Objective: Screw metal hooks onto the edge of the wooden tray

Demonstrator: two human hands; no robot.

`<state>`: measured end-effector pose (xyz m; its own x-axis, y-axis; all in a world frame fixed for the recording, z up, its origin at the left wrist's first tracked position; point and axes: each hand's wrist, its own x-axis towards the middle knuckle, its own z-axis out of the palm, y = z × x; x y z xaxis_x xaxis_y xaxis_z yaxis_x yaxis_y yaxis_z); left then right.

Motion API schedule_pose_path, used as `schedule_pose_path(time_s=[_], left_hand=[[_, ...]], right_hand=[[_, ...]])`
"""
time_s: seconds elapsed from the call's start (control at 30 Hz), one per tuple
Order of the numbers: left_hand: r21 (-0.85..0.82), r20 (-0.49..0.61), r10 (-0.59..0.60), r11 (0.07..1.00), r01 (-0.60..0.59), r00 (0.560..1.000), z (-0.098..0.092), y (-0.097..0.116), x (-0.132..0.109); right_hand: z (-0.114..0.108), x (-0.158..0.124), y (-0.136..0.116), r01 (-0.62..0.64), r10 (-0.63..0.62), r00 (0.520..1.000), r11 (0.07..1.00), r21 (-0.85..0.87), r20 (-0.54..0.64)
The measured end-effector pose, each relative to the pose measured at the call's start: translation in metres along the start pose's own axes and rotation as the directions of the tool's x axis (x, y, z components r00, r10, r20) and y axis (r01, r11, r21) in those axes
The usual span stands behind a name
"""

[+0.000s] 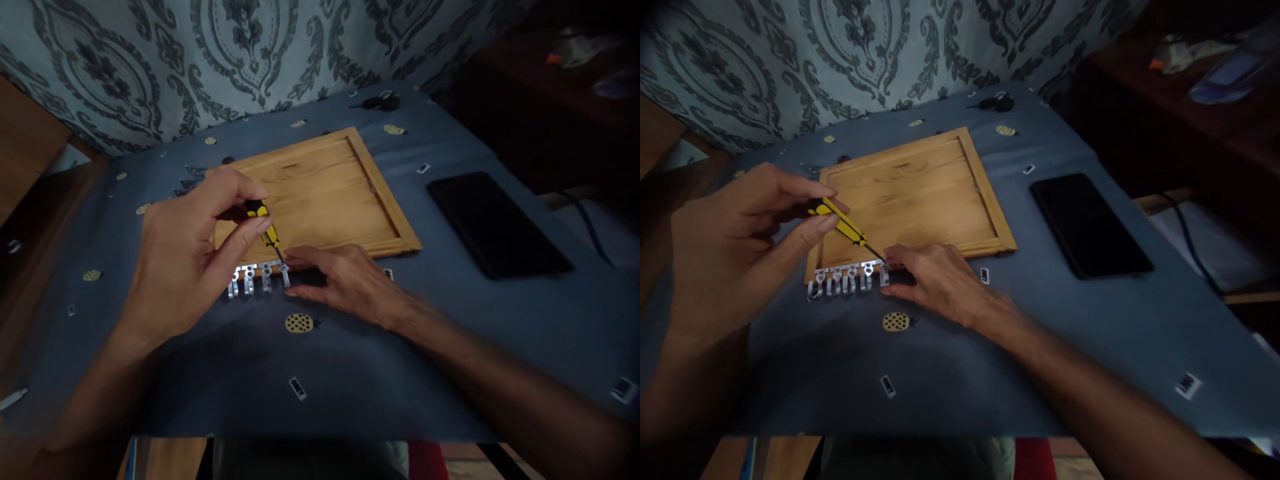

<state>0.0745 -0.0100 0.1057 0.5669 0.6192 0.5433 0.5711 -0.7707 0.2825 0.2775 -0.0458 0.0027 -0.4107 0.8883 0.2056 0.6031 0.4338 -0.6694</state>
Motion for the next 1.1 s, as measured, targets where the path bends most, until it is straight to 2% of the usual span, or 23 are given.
schedule_pose_path(time_s=[0.13,0.23,0.3,0.47,0.7,1.1], left_hand=[[0.006,-0.031,-0.018,1.0,0.018,0.999,-0.007,0.001,0.001],[0.012,-0.102,-0.103,0.994,0.105,0.989,-0.015,0.003,0.002],[0.001,-0.107,-0.143,0.99,0.144,0.984,-0.018,0.003,0.003],[-0.014,-0.08,-0.065,0.998,0.064,0.995,-0.012,0.0,0.002],[0.012,-0.049,-0.026,1.0,0.027,0.998,-0.007,-0.004,0.0],[-0.01,-0.011,-0.077,0.997,0.077,0.997,-0.003,0.001,0.001]], right_hand=[[0.001,0.0,0.001,-0.008,0.008,1.0,1.0,-0.023,-0.003],[0.002,0.0,0.002,0.001,-0.002,1.0,1.0,-0.024,-0.011],[0.002,0.0,0.002,0.005,-0.005,1.0,1.0,-0.023,-0.017],[0.0,0.0,0.001,-0.006,0.006,1.0,1.0,-0.014,0.001],[0.0,0.0,-0.001,-0.011,0.011,1.0,1.0,-0.013,0.002],[0.0,-0.001,0.0,-0.014,0.014,1.0,1.0,-0.011,0.011]])
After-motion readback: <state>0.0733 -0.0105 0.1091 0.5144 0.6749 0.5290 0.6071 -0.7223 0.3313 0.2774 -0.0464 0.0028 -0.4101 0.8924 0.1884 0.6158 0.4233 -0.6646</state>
